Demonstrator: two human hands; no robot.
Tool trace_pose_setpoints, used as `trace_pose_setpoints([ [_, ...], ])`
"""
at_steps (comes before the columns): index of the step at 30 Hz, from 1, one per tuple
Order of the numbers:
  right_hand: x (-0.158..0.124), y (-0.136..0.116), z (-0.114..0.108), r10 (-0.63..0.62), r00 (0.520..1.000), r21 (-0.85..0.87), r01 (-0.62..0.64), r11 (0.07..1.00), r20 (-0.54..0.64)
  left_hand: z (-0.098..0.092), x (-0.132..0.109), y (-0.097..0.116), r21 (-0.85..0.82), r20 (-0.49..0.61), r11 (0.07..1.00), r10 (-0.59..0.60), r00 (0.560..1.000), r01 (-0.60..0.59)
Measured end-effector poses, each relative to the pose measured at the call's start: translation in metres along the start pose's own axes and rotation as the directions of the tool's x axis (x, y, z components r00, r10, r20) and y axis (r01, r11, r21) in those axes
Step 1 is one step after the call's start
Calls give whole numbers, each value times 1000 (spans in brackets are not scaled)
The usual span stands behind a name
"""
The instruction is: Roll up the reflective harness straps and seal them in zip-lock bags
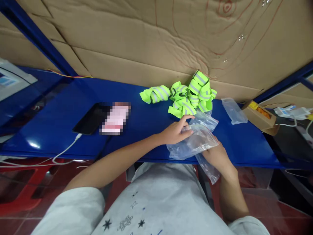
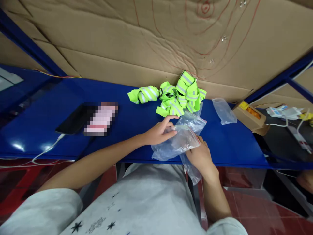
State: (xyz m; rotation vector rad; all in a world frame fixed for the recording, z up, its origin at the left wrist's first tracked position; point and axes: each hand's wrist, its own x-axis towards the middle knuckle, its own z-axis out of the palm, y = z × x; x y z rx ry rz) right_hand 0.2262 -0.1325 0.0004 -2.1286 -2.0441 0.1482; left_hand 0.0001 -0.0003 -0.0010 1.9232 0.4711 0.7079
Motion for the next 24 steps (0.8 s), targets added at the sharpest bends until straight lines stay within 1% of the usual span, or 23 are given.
trace_pose_setpoints([
  [2, 0, -6, -4, 92, 995, 88, -89, 992, -24, 1, 1, -2, 53, -62, 999, 7, 998, -4],
  [3, 3, -7, -8, 145, 987, 123, -136, 983, -64, 1, 2, -2, 30, -96, 1000, 1, 995, 2],
  [4, 8, -6, -12, 196, 972, 145, -177, 974, -126, 2, 3, -3, -22, -132, 1000, -10, 991, 7],
  [6, 22, -2, -22, 275, 926, 157, -241, 958, -260, 5, 7, -3, -158, -216, 987, -44, 975, 10],
  [7, 29, -1, -26, 307, 903, 154, -271, 950, -300, 7, 8, -4, -221, -261, 975, -71, 963, 13],
  [8, 37, 0, -29, 333, 890, 142, -303, 942, -312, 9, 10, -4, -268, -303, 963, -101, 948, 17],
  [10, 51, -1, -30, 358, 892, 84, -349, 934, -277, 12, 12, -5, -286, -377, 958, -131, 917, 19],
  [11, 56, -2, -27, 361, 899, 56, -359, 932, -248, 13, 12, -5, -246, -406, 969, -109, 907, 6],
  [12, 62, -3, -24, 359, 906, 48, -358, 933, -222, 13, 11, -5, -168, -423, 986, -55, 905, -18],
  [13, 66, -2, -21, 343, 920, 78, -334, 939, -189, 14, 10, -4, -57, -413, 997, 26, 910, -54],
  [14, 70, 1, -18, 311, 939, 143, -291, 946, -150, 15, 8, -3, 68, -368, 993, 115, 923, -97],
  [15, 74, 6, -16, 269, 957, 229, -239, 944, -109, 16, 6, -3, 184, -286, 973, 185, 940, -136],
  [16, 79, 14, -16, 232, 969, 316, -195, 929, -84, 18, 3, -2, 279, -179, 946, 221, 959, -166],
  [17, 84, 23, -18, 212, 974, 380, -167, 910, -78, 19, 1, -2, 353, -65, 918, 216, 974, -179],
  [18, 90, 34, -22, 222, 971, 413, -167, 895, -89, 22, -1, -2, 412, 33, 893, 184, 982, -181],
  [19, 98, 45, -26, 274, 954, 422, -201, 884, -121, 24, -2, -3, 462, 110, 869, 140, 984, -175],
  [20, 106, 55, -31, 325, 936, 425, -241, 873, -137, 25, -3, -4, 507, 158, 846, 97, 983, -165],
  [21, 114, 63, -35, 362, 924, 436, -278, 856, -124, 27, -4, -5, 542, 184, 826, 66, 981, -157],
  [22, 123, 69, -37, 379, 922, 457, -302, 837, -85, 28, -4, -6, 565, 192, 811, 50, 980, -152],
  [24, 139, 72, -37, 364, 931, 528, -314, 789, 9, 29, -3, -8, 581, 184, 800, 46, 982, -147],
])
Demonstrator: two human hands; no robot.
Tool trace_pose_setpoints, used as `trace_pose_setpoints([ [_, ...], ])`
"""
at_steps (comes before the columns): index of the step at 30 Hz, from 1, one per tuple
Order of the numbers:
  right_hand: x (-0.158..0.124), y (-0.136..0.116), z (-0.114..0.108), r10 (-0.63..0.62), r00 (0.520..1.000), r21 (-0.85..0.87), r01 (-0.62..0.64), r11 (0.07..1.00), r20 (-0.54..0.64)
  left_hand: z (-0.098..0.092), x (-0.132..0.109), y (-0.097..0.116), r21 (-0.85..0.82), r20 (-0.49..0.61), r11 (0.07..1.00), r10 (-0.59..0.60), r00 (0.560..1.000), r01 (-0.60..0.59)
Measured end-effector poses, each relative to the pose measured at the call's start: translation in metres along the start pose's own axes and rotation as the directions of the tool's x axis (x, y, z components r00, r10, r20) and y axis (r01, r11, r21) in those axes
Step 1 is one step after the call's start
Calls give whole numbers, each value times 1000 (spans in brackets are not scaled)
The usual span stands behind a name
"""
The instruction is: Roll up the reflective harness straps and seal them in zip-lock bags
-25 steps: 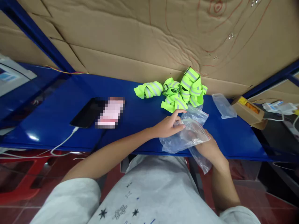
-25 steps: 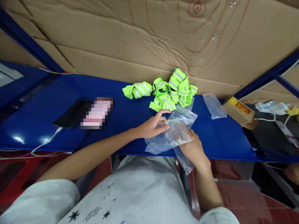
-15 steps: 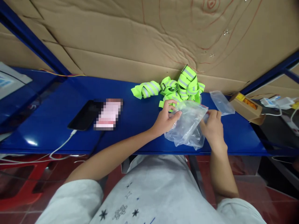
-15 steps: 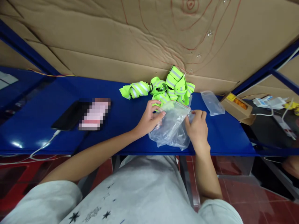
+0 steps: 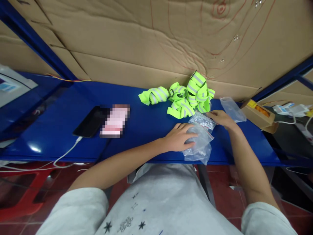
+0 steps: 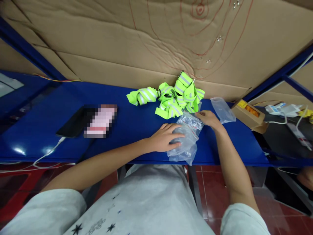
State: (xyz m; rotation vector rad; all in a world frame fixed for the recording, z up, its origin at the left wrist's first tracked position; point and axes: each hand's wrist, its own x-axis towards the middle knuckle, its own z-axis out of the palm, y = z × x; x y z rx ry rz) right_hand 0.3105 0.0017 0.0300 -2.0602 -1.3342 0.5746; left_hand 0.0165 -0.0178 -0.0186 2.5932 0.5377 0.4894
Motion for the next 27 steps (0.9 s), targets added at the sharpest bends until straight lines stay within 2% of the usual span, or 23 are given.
trace_pose_setpoints([
  [2, 11, -6, 8, -18, 999, 127, 13, 992, 39, 0, 0, -1, 0, -14, 1000, 2, 1000, -2],
  [5, 20, -20, 13, -71, 995, 339, 91, 937, -69, 1, 0, -2, 10, -24, 1000, 1, 1000, -1],
  [9, 14, -32, -20, -66, 949, 500, 221, 838, -309, 7, 3, 7, 48, -50, 997, -64, 997, 66],
  [12, -21, -29, -44, -61, 896, 548, 322, 772, -440, 10, 14, 19, 28, -55, 985, -171, 984, 172],
  [14, -60, -21, -45, -28, 879, 616, 356, 703, -476, 10, 23, 25, -43, -24, 960, -276, 961, 275],
  [15, -81, -15, -40, 21, 896, 641, 301, 706, -444, 9, 27, 26, -91, -3, 942, -326, 946, 324],
  [17, -123, -3, -23, 118, 953, 652, 97, 752, -278, 8, 33, 27, -186, 11, 903, -392, 920, 387],
  [18, -141, 2, -13, 119, 971, 606, 31, 795, -206, 8, 34, 25, -221, -2, 892, -405, 914, 394],
  [19, -157, 8, -4, 78, 973, 501, 41, 865, -215, 9, 34, 24, -241, -30, 890, -405, 914, 387],
  [21, -178, 15, 11, -73, 978, 165, 107, 981, -197, 13, 32, 22, -255, -119, 901, -389, 913, 351],
  [22, -184, 18, 16, -155, 975, -11, 155, 988, -162, 15, 30, 21, -257, -177, 908, -380, 908, 330],
  [25, -191, 24, 19, -286, 958, -394, 258, 882, -13, 20, 22, 21, -212, -388, 955, -276, 879, 207],
  [27, -189, 26, 10, -343, 937, -507, 330, 796, 72, 21, 19, 22, -81, -451, 994, -96, 887, 67],
])
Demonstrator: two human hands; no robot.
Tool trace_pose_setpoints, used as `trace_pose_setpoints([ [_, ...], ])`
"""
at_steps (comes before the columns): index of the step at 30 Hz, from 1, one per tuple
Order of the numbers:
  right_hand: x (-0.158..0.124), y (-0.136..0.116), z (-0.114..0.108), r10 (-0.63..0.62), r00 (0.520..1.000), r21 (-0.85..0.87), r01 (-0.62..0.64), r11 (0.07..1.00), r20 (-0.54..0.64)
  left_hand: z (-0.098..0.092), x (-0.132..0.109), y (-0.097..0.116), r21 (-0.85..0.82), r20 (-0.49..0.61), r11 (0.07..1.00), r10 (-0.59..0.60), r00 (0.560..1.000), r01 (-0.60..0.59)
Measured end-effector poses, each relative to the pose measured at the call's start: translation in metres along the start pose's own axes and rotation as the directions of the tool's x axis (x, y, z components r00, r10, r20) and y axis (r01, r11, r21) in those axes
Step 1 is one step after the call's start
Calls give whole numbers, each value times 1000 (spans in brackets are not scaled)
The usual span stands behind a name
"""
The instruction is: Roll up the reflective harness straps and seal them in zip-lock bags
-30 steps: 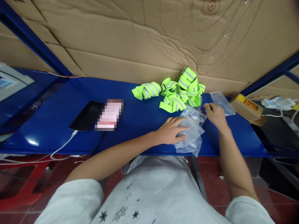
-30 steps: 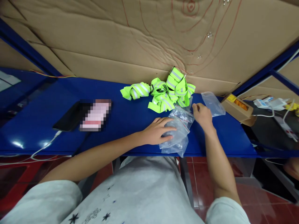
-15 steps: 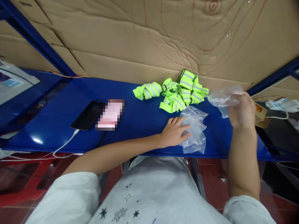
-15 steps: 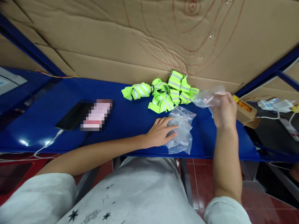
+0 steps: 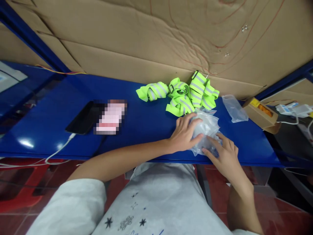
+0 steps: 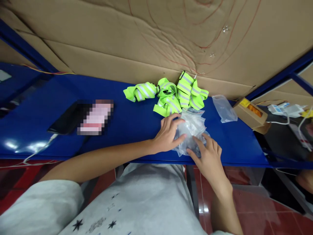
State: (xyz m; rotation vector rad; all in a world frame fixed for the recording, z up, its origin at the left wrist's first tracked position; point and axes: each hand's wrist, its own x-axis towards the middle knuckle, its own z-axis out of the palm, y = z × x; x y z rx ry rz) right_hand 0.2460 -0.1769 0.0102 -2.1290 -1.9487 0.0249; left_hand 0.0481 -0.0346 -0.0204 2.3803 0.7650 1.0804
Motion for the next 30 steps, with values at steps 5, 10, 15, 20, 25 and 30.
trace_pose_setpoints([
  [5, 39, 44, -40, -230, 964, 41, 237, 971, -132, 4, 0, -2, 77, 349, 961, 222, 910, -264],
  [10, 117, 101, -46, -27, 957, -78, 4, 997, -290, 7, 1, -5, 75, 446, 984, 113, 888, -162],
  [15, 146, 131, -15, 276, 949, -170, -301, 938, -154, 1, 3, -4, 29, 482, 995, 74, 873, -100],
  [20, 104, 106, -26, 317, 876, -217, -411, 885, -362, 1, 5, -8, -28, 476, 998, 65, 877, -58],
  [25, 26, 15, -40, 3, 857, -200, -123, 972, -516, 4, 5, -11, -60, 462, 997, 68, 884, -46],
  [30, -5, -30, -41, -322, 942, -22, 322, 947, -96, 2, 6, -13, -59, 469, 994, 109, 876, -92],
])
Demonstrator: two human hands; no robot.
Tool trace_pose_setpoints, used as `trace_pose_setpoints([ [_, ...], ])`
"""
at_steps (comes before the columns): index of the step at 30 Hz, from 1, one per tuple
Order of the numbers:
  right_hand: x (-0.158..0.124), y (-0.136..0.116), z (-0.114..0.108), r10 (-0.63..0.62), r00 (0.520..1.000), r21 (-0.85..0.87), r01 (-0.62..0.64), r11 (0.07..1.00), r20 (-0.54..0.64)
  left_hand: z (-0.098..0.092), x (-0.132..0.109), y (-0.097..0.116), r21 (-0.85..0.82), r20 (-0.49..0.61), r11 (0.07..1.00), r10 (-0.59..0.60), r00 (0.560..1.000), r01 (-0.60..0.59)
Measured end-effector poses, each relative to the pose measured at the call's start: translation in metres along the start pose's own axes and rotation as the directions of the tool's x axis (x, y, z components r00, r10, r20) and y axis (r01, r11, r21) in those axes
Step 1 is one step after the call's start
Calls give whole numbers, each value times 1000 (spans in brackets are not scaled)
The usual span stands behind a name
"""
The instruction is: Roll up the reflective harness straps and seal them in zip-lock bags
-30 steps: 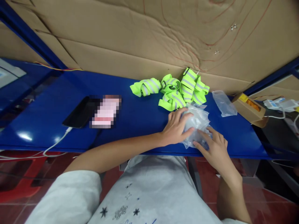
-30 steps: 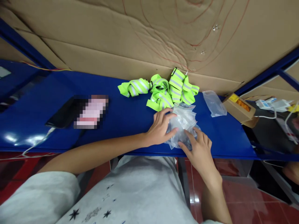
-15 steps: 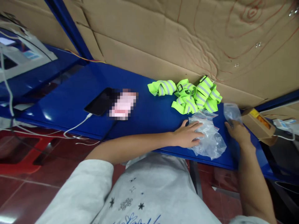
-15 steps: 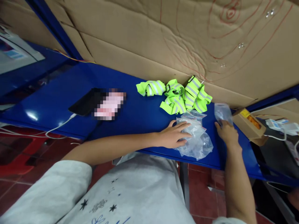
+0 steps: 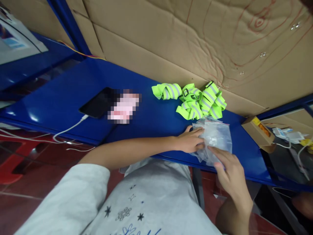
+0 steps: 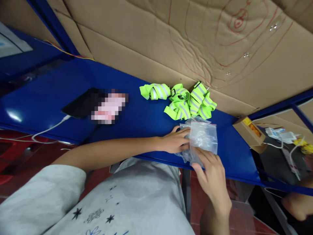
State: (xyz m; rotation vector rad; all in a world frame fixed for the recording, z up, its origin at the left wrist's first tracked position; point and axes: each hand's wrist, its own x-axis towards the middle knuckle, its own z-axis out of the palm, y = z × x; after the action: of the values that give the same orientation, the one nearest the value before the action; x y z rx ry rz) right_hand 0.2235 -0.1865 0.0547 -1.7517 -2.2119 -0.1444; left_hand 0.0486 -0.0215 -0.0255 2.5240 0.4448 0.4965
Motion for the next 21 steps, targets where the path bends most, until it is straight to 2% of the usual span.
trace_pose_setpoints([
  [1, 2, 3, 0, -4, 999, 49, 6, 999, -40, 0, 0, 0, -1, -10, 1000, 16, 1000, -16],
  [3, 10, 16, 4, 71, 984, 80, -59, 995, -160, 0, 0, -2, -30, -58, 999, 37, 998, -38],
  [5, 20, 28, 18, 159, 970, 30, -156, 987, -186, 0, 1, -3, -102, -152, 994, 26, 988, -42],
  [8, 32, 36, 58, 265, 964, -67, -265, 962, 0, -4, 4, -3, -197, -366, 980, -38, 930, -37],
  [9, 34, 35, 72, 302, 950, -79, -296, 952, 79, -7, 4, -3, -203, -438, 979, -74, 896, -19],
  [11, 36, 29, 95, 365, 918, -91, -354, 931, 156, -15, 5, 0, -190, -537, 978, -172, 826, 81],
  [12, 36, 26, 101, 384, 910, -88, -374, 923, 158, -19, 5, 1, -168, -543, 972, -229, 808, 162],
  [13, 36, 23, 105, 391, 910, -76, -384, 920, 138, -23, 5, 3, -124, -511, 959, -281, 812, 253],
  [15, 34, 20, 103, 380, 924, -16, -380, 925, 52, -29, 3, 4, 35, -381, 915, -360, 852, 402],
  [16, 32, 21, 100, 381, 925, 26, -380, 925, -20, -30, 2, 5, 132, -312, 891, -379, 871, 435],
  [17, 30, 23, 95, 393, 914, 64, -388, 919, -105, -30, 0, 4, 214, -259, 872, -385, 886, 441],
  [19, 26, 31, 88, 461, 854, 112, -447, 887, -243, -27, -2, 4, 281, -218, 863, -368, 904, 420],
  [21, 22, 41, 83, 563, 793, 167, -538, 826, -233, -20, -2, 5, 195, -207, 905, -339, 918, 378],
])
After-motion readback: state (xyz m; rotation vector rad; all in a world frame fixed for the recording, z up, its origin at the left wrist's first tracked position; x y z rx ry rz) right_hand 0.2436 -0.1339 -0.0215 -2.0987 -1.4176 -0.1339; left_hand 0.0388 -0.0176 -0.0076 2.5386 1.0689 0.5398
